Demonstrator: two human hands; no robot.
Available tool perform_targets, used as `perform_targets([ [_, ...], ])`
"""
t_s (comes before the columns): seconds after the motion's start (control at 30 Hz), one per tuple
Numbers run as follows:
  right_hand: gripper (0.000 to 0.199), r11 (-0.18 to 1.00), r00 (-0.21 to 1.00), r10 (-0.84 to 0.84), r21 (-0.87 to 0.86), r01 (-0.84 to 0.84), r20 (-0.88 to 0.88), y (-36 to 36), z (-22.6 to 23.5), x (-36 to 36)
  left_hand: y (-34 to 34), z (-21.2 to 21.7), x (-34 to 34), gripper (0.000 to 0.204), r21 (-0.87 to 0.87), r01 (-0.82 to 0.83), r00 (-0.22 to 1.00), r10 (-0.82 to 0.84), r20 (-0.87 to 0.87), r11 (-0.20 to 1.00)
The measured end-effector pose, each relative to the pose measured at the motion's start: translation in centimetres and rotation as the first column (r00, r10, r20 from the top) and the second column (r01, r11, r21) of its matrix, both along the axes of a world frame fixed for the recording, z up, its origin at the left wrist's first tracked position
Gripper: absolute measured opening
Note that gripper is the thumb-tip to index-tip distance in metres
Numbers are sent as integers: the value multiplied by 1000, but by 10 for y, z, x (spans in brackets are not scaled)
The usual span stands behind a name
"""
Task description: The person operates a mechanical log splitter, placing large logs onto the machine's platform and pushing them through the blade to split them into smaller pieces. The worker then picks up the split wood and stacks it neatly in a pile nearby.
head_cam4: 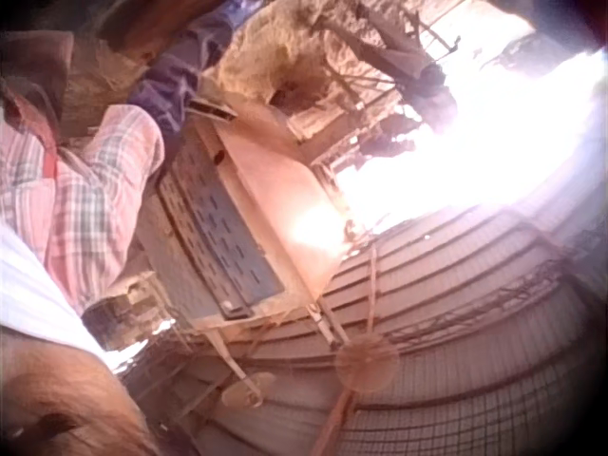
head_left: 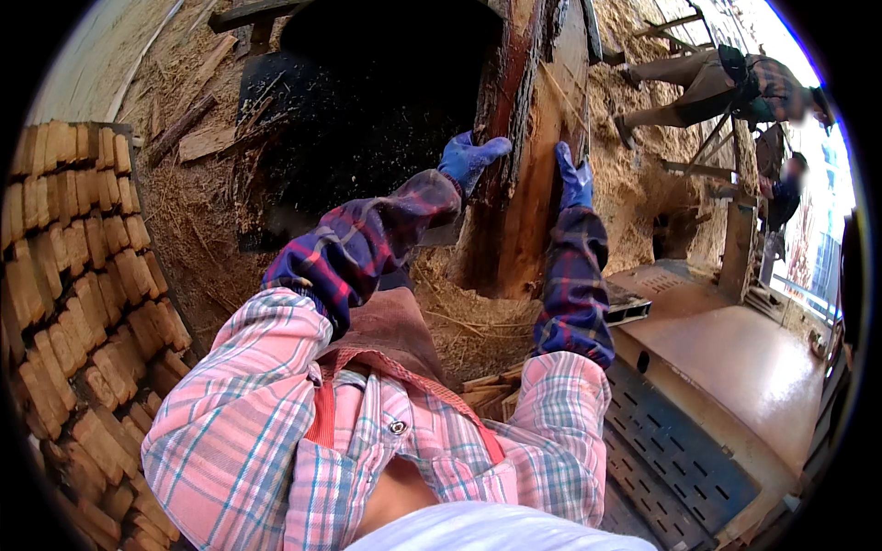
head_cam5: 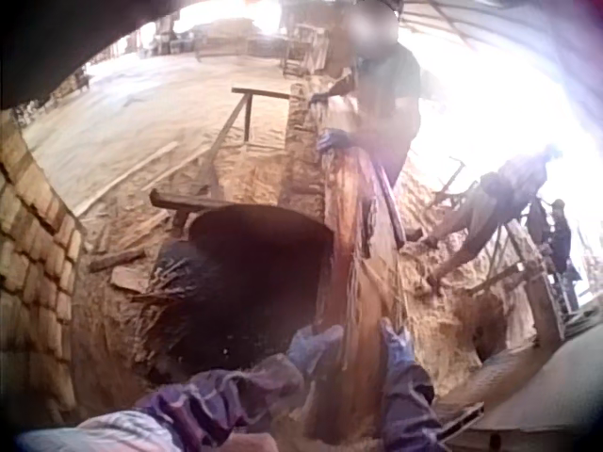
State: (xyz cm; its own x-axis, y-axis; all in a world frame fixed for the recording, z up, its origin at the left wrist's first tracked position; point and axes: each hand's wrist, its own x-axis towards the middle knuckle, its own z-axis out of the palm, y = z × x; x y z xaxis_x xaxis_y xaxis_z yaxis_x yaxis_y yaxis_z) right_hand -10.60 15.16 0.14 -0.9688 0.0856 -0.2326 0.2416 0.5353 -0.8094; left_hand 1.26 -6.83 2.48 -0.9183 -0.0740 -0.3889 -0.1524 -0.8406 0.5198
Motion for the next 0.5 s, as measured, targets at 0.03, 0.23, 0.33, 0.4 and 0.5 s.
perform_targets([
  [0.03, 77, 994, 999, 33, -107, -34, -5, -9, 8, -4, 1, -6, -5, 30, -6, -26, 999, 26, -26, 1000],
  [0.23, 61, 965, 987, 155, 219, -144, -31, 55, 40, -58, 80, 0, -56, 22, -101, -58, 998, 57, -20, 993],
  [0.33, 65, 962, 972, 109, 226, -156, 209, 84, 62, -72, 114, 6, -63, 25, -5, -76, 993, 75, -93, 997],
  [0.4, 75, 925, 985, 45, 367, -104, 164, 128, 45, -74, 131, 17, -65, 28, 111, -16, 994, 28, -109, 994],
  [0.5, 87, 981, 968, 27, 181, -73, 248, 101, 57, -53, 121, 18, -58, 27, 111, 48, 999, -47, -11, 993],
])
